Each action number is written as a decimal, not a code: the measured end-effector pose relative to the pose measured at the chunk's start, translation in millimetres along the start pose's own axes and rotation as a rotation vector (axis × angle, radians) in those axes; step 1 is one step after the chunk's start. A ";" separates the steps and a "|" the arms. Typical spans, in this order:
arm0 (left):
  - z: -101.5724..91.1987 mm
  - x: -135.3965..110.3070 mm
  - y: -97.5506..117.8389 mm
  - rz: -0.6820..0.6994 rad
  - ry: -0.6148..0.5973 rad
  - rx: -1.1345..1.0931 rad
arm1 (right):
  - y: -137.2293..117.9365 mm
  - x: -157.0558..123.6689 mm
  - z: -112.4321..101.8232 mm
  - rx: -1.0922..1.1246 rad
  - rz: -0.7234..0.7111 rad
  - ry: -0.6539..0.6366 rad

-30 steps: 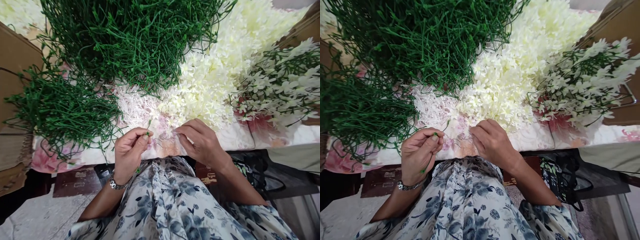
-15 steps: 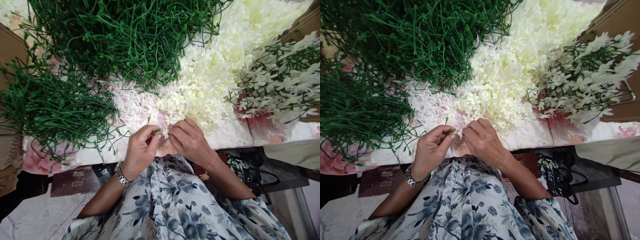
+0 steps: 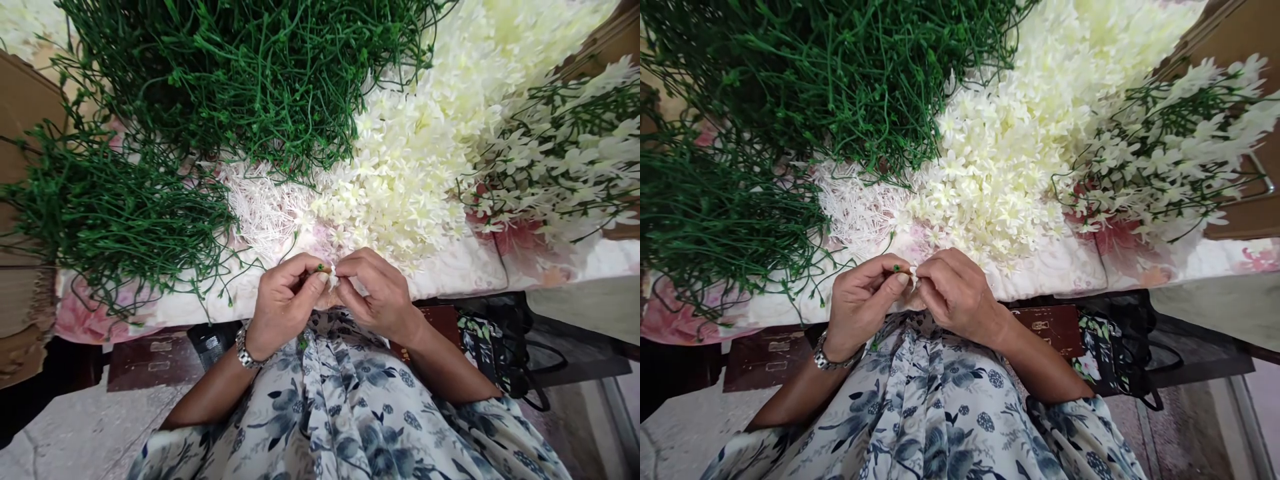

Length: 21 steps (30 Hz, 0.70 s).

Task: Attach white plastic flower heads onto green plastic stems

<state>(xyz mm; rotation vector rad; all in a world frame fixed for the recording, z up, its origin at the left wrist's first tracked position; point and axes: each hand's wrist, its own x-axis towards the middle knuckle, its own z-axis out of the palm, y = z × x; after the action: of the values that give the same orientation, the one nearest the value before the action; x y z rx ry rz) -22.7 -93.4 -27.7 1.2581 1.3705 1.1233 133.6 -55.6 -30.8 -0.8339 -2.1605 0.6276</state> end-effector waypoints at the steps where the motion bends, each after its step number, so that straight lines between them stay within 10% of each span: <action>1: -1.3 -0.4 0.1 0.017 -0.007 -0.001 | -0.2 -0.2 -1.9 0.005 0.008 -0.012; 21: -4.9 1.8 -4.9 0.409 -0.109 0.337 | -8.1 13.8 -33.0 -0.197 -0.062 -0.265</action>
<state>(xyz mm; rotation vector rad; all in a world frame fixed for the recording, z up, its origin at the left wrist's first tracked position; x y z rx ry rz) -28.3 -92.1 -31.9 1.8797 1.2881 1.1000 148.6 -45.4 1.1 -0.8200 -2.5104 0.5233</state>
